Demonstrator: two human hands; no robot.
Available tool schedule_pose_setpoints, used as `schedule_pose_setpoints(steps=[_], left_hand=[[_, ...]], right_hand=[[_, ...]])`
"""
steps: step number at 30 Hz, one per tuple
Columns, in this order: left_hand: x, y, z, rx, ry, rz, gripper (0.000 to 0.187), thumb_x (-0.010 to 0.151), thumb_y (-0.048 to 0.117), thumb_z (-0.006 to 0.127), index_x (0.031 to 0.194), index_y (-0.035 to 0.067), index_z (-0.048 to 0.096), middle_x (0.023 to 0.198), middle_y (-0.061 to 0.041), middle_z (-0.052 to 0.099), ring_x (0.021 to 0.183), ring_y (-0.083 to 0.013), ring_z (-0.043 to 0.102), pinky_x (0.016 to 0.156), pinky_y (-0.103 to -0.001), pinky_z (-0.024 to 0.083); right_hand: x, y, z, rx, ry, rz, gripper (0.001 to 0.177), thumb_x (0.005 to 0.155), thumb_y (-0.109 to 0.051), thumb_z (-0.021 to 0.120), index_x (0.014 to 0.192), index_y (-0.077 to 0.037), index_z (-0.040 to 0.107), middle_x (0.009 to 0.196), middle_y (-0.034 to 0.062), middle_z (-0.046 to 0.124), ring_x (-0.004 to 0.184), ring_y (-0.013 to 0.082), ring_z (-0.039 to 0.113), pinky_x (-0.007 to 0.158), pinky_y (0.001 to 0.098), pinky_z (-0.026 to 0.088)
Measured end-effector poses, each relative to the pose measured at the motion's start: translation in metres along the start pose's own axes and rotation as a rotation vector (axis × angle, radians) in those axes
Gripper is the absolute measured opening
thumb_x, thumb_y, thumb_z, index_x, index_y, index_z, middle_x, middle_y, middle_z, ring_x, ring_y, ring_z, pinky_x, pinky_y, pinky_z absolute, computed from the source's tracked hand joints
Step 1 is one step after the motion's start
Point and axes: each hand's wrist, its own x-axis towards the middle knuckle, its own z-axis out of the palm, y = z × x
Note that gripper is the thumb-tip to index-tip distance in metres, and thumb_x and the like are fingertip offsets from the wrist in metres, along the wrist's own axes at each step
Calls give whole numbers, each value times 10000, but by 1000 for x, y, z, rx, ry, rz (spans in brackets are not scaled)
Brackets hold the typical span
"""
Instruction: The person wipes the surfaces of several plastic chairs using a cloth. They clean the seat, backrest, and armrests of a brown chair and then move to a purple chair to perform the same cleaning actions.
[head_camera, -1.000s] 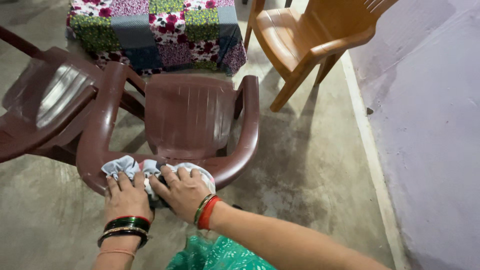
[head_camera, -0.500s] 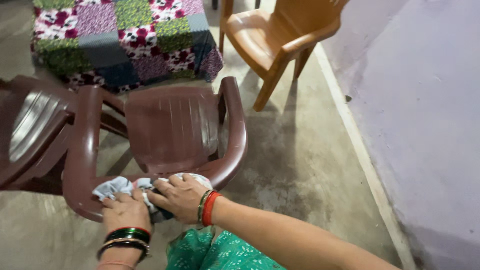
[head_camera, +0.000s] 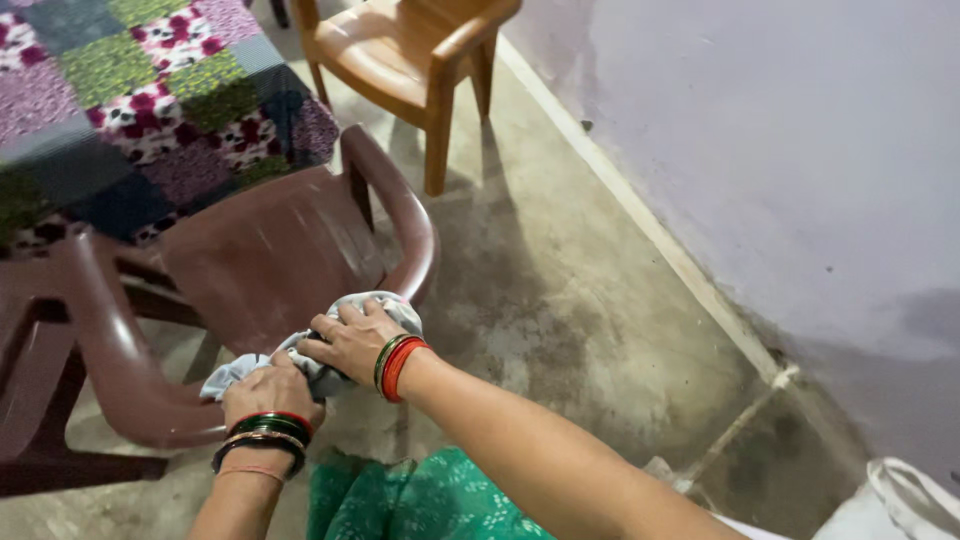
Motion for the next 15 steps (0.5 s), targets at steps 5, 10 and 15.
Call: schedule_pose_setpoints(steps=[5,10,15], left_hand=[[22,56,12,-73,102,77,547,814,443,752,1202,74,643,1082,-116,786,1034,-233,761,908,-373,586],[33,107,-12,-196,185,40,664,756,544,776,1190,69,616,1093,-148,763,1043,-295,740,901,-419,584],[7,60,-13,-155,78,-52,771,729,639,780,1258,110,590,1146,-169,743,1069,-321,735,923,-442,589]], right_hand=[[-17,50,18,-111,84,31,390,972,-272,518,1348,-352,584,1388,35,569,1308,308,553,1025,546,466],[-22,87,3,-135,2,256,462,896,-307,589,1356,-286,558,1430,95,513,1327,340,491,1012,642,400],[-17,37,-5,-42,-29,234,470,886,-326,621,1342,-224,569,1406,148,514,1333,423,470,1034,659,370]])
